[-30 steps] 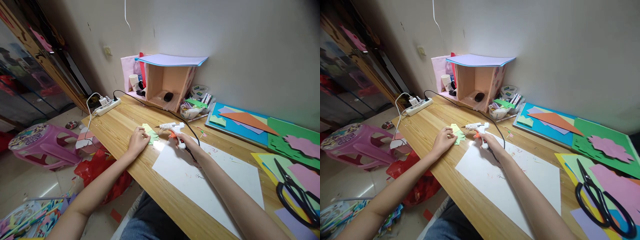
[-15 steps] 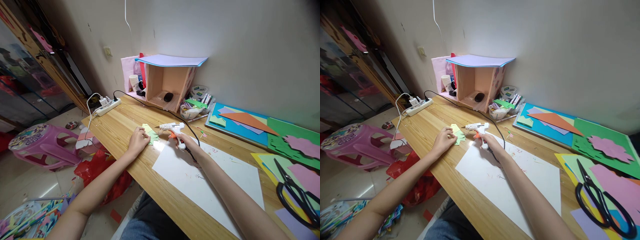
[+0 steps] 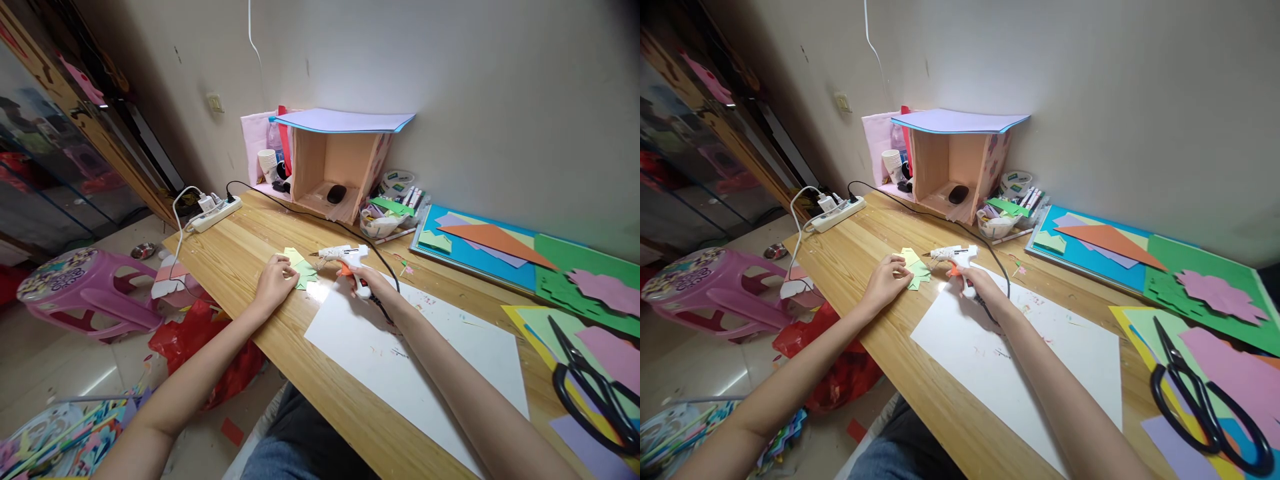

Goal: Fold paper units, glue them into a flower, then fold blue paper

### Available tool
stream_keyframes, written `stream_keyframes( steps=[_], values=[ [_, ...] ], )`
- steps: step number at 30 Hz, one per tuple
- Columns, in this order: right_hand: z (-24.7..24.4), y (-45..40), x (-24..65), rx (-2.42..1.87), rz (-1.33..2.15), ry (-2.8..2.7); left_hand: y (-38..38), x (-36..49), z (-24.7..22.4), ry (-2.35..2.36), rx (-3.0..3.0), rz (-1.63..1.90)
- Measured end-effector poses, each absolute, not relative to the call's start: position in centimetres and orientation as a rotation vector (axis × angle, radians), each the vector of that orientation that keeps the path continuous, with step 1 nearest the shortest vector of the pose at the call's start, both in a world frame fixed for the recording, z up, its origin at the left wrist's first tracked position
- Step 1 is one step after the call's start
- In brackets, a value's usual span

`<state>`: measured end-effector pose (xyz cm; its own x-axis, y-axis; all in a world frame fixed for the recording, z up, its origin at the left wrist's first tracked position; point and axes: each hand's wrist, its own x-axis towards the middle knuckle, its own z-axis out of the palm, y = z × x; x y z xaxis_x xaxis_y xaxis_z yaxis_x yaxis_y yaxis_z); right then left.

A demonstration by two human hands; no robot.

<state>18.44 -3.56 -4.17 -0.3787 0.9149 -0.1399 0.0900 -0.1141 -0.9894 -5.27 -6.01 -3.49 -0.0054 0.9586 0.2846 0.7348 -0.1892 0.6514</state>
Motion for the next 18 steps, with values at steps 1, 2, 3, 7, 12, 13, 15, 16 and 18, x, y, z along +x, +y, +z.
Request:
stream_keyframes(
  steps=[1,2,3,7,12,13,15,16,18],
  values=[
    [-4.18,-3.58,18.46,-1.136,1.569,-1.487,-6.03,-5.32,-3.44,1.742,1.947,0.999],
    [-4.2,-3.61,18.48,-1.129,1.572,-1.489,-6.04,-5.38,-3.41,1.721,1.931,0.997],
    [-4.22,-3.62,18.5,-1.125,1.573,-1.49,-6.06,-5.44,-3.4,1.702,1.915,0.996],
    [-4.31,-3.65,18.57,-1.115,1.571,-1.482,-6.13,-5.49,-3.43,1.682,1.885,1.004],
    [-4.46,-3.54,18.57,-1.053,1.622,-1.442,-6.07,-5.09,-3.5,1.786,1.938,1.011],
    [-4.53,-3.49,18.56,-1.043,1.635,-1.434,-6.01,-5.03,-3.52,1.808,1.947,1.005],
    [-4.69,-3.39,18.53,-1.029,1.653,-1.417,-5.89,-4.98,-3.58,1.829,1.958,0.991],
    [-4.76,-3.36,18.52,-1.024,1.655,-1.409,-5.84,-4.99,-3.61,1.83,1.96,0.987],
    [-4.8,-3.38,18.5,-1.017,1.648,-1.397,-5.78,-5.04,-3.64,1.819,1.96,0.989]
  ],
)
